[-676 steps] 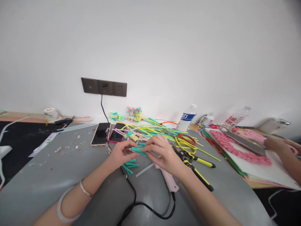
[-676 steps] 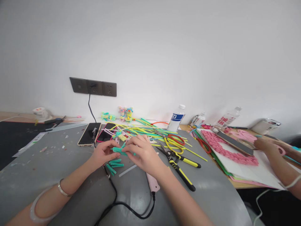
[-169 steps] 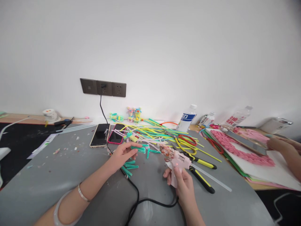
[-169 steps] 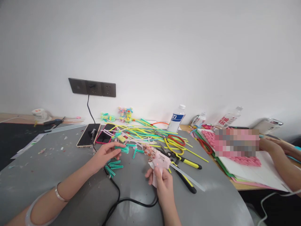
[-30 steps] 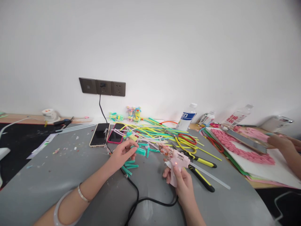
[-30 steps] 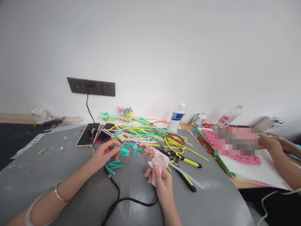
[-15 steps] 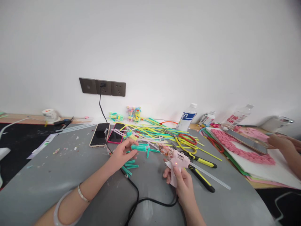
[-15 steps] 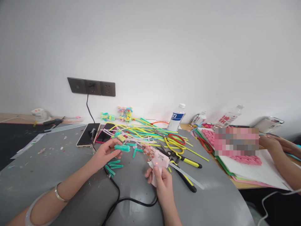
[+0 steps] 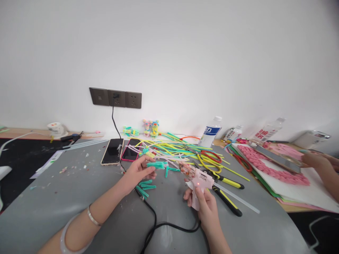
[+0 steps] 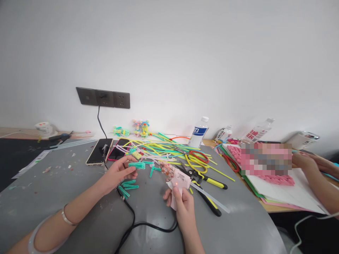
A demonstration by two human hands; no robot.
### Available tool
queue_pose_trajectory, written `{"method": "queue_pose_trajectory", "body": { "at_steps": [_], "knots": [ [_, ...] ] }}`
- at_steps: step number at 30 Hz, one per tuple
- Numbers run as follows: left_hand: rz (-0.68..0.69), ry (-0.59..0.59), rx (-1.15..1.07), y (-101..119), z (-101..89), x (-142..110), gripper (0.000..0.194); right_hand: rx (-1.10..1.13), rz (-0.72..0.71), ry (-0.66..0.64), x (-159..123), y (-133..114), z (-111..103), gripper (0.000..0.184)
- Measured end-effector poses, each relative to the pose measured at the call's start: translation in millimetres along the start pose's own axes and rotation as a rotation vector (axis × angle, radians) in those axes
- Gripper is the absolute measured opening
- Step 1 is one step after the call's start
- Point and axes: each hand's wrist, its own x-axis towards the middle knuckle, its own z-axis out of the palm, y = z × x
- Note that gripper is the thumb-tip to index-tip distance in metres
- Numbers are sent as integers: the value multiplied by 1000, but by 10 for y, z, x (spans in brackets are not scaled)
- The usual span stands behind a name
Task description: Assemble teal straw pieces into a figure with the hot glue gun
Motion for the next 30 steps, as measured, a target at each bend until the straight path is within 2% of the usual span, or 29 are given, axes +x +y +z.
{"method": "queue_pose_trajectory", "body": {
  "at_steps": [7, 16, 19, 24, 30],
  "knots": [
    [-51, 33, 32, 27, 21, -30, 49, 20, 5, 10, -10, 2, 0, 50],
    [-117, 3, -101, 62, 13, -18, 45, 7, -2, 13, -6, -2, 14, 52],
    [-51, 15, 16, 19, -3, 6, 40, 9, 0, 10, -4, -3, 12, 49],
    [136, 40, 394, -37, 17, -1, 30, 26, -37, -24, -20, 24, 0, 54],
    [271, 37, 614, -28, 27, -36, 19, 159, -12, -206, -54, 53, 13, 56]
  ]
}}
